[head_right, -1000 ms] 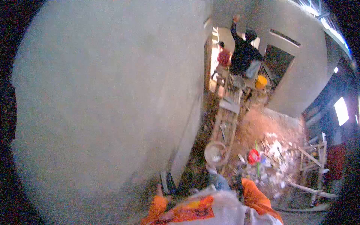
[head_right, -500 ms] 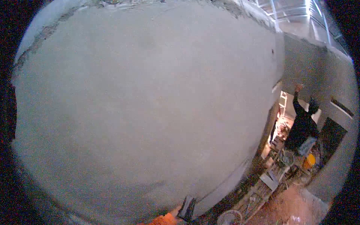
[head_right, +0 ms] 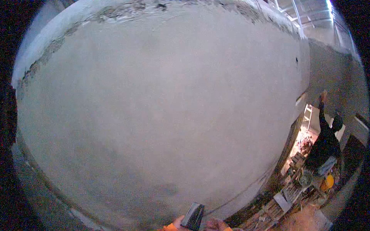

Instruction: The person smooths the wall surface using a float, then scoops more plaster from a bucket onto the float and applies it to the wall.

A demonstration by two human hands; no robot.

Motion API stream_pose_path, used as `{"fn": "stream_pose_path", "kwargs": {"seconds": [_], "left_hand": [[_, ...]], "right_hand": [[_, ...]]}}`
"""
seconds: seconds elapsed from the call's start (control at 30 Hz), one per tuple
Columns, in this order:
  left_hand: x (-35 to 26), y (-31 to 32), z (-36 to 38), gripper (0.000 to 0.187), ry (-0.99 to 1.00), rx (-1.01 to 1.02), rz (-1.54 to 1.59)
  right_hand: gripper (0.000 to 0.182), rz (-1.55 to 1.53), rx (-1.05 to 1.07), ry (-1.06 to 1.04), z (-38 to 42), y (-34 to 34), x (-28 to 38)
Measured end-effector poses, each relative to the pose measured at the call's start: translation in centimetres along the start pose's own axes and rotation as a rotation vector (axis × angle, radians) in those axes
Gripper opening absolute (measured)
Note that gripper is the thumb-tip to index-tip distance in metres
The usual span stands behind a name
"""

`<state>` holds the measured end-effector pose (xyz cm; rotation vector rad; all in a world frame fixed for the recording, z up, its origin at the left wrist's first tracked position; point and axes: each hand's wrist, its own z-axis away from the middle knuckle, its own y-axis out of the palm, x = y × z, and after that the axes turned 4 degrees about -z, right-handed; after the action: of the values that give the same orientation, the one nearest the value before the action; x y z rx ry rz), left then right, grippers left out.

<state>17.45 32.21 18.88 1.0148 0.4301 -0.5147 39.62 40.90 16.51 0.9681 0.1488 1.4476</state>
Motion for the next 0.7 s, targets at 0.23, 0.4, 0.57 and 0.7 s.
{"fn": "stream_pose_path", "kwargs": {"seconds": [0.23,0.4,0.57,0.7], "left_hand": [[1.4,10.8,2.8,0.041,-0.098,0.219,-0.052],[0.7,15.9,2.6,0.042,-0.22,0.327,-0.3],[3.7,15.2,0.0,0.041,-0.44,0.39,-0.165],[6.5,14.2,-2.2,0.039,-0.64,0.354,-0.164]], "right_hand": [[0.05,-0.262,0.542,-0.213,7.2,6.0,7.9],[0.063,-0.092,0.496,-0.448,12.5,6.6,10.9],[0.081,-0.061,0.474,-0.533,12.7,2.6,10.1],[0.067,-0.176,0.447,-0.702,9.7,-2.5,9.0]]}}
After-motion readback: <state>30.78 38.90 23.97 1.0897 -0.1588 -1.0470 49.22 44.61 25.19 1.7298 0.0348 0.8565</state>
